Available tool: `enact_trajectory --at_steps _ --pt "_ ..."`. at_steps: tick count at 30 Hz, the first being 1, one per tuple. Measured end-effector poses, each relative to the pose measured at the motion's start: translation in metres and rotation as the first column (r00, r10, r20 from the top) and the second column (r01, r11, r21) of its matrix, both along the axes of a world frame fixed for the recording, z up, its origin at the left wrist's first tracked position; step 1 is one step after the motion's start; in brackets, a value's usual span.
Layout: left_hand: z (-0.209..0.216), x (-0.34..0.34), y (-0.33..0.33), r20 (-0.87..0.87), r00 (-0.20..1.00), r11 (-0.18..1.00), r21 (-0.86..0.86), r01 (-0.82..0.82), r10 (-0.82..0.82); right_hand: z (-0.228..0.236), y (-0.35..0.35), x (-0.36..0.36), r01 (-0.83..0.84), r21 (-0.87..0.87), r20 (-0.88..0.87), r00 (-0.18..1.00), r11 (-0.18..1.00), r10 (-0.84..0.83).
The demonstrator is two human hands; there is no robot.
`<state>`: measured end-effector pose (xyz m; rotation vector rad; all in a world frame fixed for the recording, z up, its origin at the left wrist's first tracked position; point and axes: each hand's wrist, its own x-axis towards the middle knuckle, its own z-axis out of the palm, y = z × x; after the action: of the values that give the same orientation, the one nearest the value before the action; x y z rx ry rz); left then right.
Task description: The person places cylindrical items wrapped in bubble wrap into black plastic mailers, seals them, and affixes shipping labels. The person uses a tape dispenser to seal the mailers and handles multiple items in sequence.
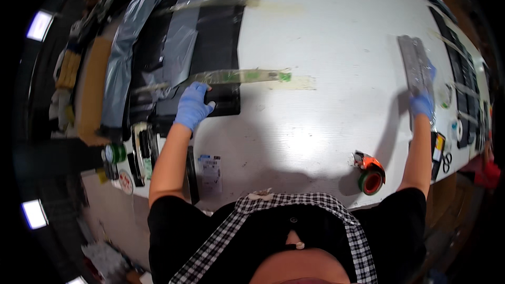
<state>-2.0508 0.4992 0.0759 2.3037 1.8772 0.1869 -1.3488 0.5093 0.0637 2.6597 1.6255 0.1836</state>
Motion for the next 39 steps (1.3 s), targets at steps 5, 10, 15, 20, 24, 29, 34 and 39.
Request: enact_trajectory --at_steps 5,10,15,20,24,29,34,39 --pt "-0.021 -0.03 0.004 -0.069 0.996 0.998 -0.051 0.044 -0.048 -0.052 -0.026 0.028 0.318 -0.235 0.256 0.932 0.919 -0.257" --pt "-0.041 -0.034 0.006 -0.13 0.986 0.99 0.08 0.115 -0.104 -0.02 -0.013 0.012 0.325 -0.268 0.144 0.944 0.907 -0.296" --pt "-0.033 -0.029 0.012 0.083 0.996 0.984 0.178 -0.007 -0.008 -0.082 -0.038 0.073 0.261 -0.288 -0.95 -0.196 0.921 -0.242" --pt "0.141 -0.029 0.031 0.714 0.694 0.883 0.382 -0.274 -0.094 0.001 -0.147 -0.082 0.148 -0.039 -0.839 -0.542 0.988 0.048" --pt "0.279 0.03 -0.012 0.665 0.348 0.702 0.712 -0.027 -0.661 0.032 -0.217 -0.143 0.145 0.121 -0.866 -0.467 0.982 0.176" --pt "0.216 0.172 -0.083 0.052 0.69 0.64 0.431 0.637 -0.722 0.02 -0.325 -0.15 0.217 0.286 -0.928 -0.18 0.933 0.327" --pt "0.044 0.235 -0.147 0.254 0.802 0.771 0.532 0.351 -0.541 0.032 -0.391 -0.183 0.134 0.291 -0.955 -0.016 0.947 0.296" --pt "-0.016 0.235 -0.166 0.651 0.758 0.996 -0.088 0.023 0.04 -0.033 -0.455 -0.187 -0.049 0.162 -0.984 -0.082 0.986 0.158"
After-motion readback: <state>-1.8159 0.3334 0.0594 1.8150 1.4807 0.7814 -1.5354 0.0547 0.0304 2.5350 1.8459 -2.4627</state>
